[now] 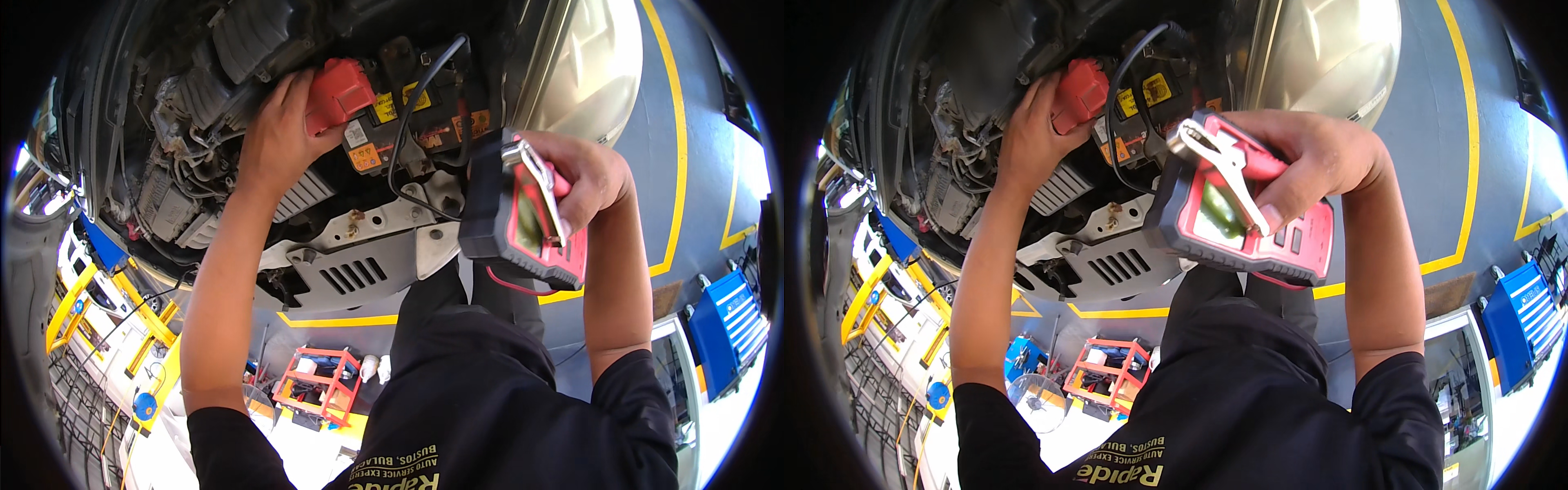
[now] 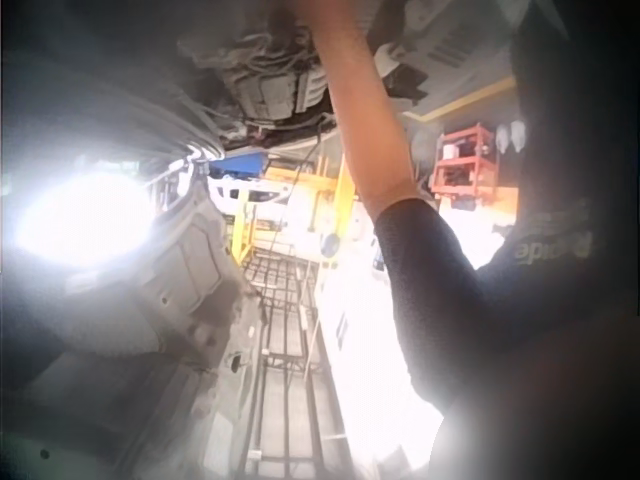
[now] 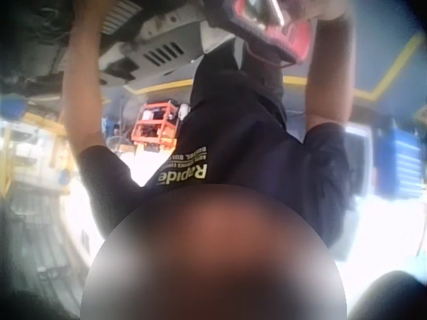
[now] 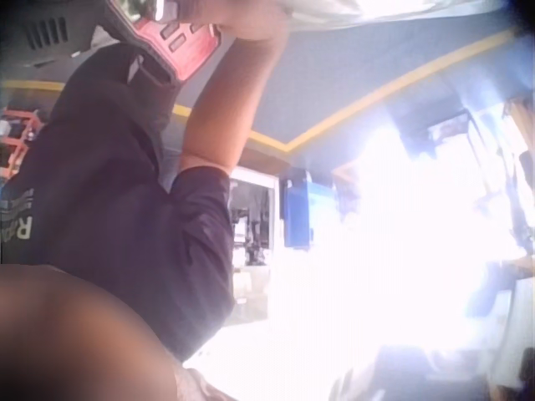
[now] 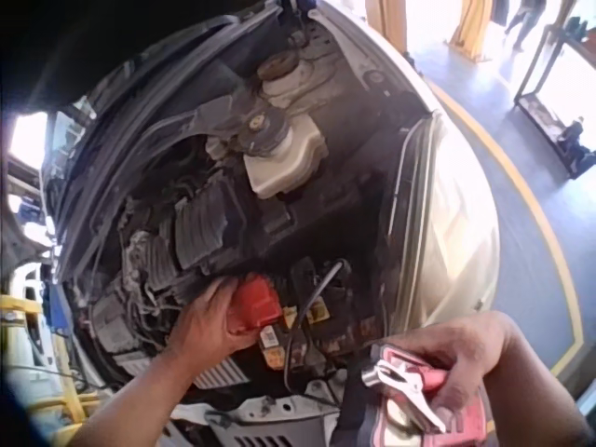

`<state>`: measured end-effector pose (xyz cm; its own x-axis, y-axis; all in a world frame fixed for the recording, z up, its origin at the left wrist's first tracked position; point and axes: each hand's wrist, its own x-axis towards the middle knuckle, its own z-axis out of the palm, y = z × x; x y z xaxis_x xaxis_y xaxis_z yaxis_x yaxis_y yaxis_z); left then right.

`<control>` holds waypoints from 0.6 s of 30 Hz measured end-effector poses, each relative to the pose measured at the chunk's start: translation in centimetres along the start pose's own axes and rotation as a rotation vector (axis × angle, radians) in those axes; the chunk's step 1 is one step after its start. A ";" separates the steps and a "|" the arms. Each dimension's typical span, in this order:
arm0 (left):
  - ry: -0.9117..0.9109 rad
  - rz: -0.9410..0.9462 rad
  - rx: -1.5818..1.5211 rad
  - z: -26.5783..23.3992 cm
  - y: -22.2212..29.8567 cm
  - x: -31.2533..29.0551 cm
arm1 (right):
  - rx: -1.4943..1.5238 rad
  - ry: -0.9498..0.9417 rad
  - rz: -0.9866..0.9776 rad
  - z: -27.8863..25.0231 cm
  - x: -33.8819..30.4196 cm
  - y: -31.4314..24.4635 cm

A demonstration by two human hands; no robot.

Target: The person removes the air filter housing cover, extracts the air filter, and places it on a nearby tool cart. Then the person uses a battery tester to check the car battery voltage by connecting the tester leads to the battery terminals and reading the display.

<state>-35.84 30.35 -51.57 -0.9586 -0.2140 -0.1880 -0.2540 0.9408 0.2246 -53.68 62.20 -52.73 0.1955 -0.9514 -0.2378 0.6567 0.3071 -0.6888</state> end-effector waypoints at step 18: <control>0.124 0.127 -0.268 0.0 0.1 -1.5 | 0.141 0.027 -0.041 0.7 0.3 0.4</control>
<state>-34.43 30.74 -51.26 -0.9890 -0.1451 -0.0284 -0.1405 0.8627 0.4857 -52.85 62.07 -52.59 0.1482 -0.9617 -0.2307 0.7602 0.2600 -0.5954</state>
